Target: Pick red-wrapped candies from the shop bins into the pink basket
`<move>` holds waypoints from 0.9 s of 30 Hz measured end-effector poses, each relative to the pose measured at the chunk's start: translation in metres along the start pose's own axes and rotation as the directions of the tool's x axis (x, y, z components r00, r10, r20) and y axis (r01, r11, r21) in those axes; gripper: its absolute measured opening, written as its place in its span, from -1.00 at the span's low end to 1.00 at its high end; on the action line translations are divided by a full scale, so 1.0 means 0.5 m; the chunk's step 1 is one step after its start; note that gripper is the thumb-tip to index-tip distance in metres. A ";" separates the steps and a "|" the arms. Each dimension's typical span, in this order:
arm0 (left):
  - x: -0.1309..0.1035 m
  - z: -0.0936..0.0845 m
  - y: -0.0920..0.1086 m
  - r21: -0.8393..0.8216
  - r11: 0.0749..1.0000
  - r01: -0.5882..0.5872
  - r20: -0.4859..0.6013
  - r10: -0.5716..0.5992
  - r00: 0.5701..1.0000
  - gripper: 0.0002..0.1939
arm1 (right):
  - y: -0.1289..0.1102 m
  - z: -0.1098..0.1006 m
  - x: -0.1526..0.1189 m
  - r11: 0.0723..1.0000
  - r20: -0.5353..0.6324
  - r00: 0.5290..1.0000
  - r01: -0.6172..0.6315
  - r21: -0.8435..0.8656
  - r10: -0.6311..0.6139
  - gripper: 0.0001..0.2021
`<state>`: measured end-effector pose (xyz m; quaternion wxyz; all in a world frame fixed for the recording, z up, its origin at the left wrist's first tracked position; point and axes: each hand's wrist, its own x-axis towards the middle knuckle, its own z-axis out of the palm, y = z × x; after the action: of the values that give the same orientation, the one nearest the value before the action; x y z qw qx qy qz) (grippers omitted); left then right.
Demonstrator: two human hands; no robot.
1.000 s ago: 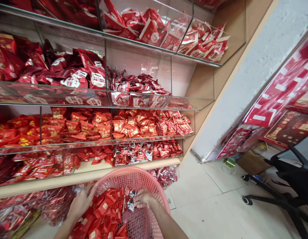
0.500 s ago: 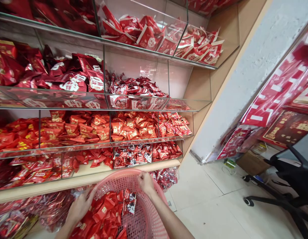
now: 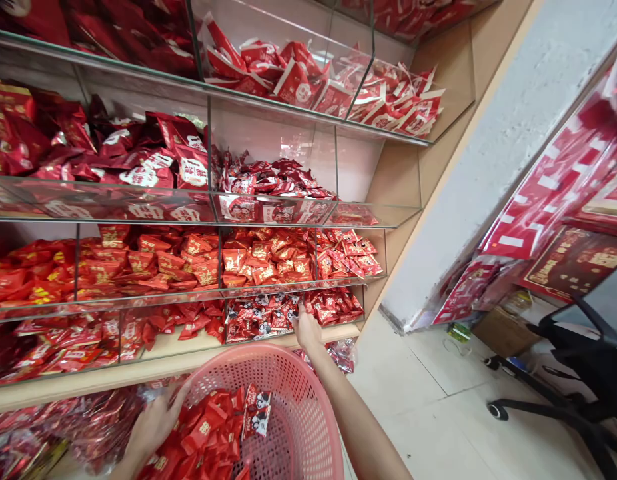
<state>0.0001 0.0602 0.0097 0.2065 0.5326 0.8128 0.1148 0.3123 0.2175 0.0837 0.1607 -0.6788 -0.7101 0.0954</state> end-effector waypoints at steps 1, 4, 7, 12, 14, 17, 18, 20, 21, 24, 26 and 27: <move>0.000 0.000 0.000 -0.007 1.000 -0.001 -0.002 0.001 1.000 -0.46 | -0.007 0.001 0.002 1.000 0.020 1.000 -0.010 -0.029 0.011 -0.57; 0.001 0.001 0.001 -0.019 1.000 0.002 -0.003 -0.002 1.000 -0.46 | -0.026 0.003 0.005 0.997 0.057 0.997 -0.041 -0.068 0.045 -0.62; 0.002 0.002 -0.001 -0.019 1.000 -0.004 0.001 0.004 1.000 -0.46 | -0.035 0.001 0.003 0.995 0.058 0.996 -0.064 -0.071 0.069 -0.65; 0.005 0.005 -0.002 -0.008 1.000 -0.006 0.005 0.006 1.000 -0.46 | -0.025 -0.008 -0.004 0.997 0.009 0.998 -0.065 -0.052 0.065 -0.69; 0.004 0.005 -0.003 -0.021 1.000 -0.013 0.002 0.013 1.000 -0.48 | -0.014 -0.009 -0.005 0.997 -0.004 0.998 -0.069 -0.040 0.069 -0.76; 0.003 0.004 -0.003 -0.041 0.999 -0.015 -0.018 0.015 1.000 -0.49 | 0.004 -0.006 -0.006 0.998 -0.021 0.998 -0.067 0.020 0.067 -0.89; 0.003 0.004 -0.003 -0.041 0.999 -0.011 -0.022 0.010 1.000 -0.49 | 0.009 -0.005 -0.006 0.997 -0.027 0.998 -0.062 0.045 0.063 -0.92; 0.004 0.005 -0.003 -0.032 0.999 -0.008 -0.025 0.008 1.000 -0.49 | 0.017 -0.002 -0.006 0.995 -0.037 0.998 -0.049 0.089 0.052 -0.89; 0.004 0.005 -0.002 -0.024 1.000 -0.008 -0.023 0.008 1.000 -0.49 | 0.018 -0.001 -0.007 0.994 -0.041 0.998 -0.042 0.105 0.046 -0.87; 0.004 0.003 0.000 -0.010 1.000 -0.006 -0.009 0.006 1.000 -0.49 | 0.018 -0.003 -0.014 0.989 -0.055 0.998 -0.020 0.144 0.028 -0.81; 0.002 0.001 0.002 -0.013 1.000 -0.006 0.006 0.006 1.000 -0.49 | 0.013 -0.009 -0.025 0.973 -0.090 0.996 0.016 0.229 0.005 -0.79; 0.001 0.000 0.002 -0.016 1.000 -0.007 0.011 0.007 1.000 -0.48 | 0.009 -0.013 -0.033 0.953 -0.117 0.993 0.046 0.299 -0.011 -0.78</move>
<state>0.0008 0.0612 0.0101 0.2149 0.5344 0.8088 0.1189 0.3192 0.2008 0.0866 0.3038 -0.6403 -0.6868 0.1615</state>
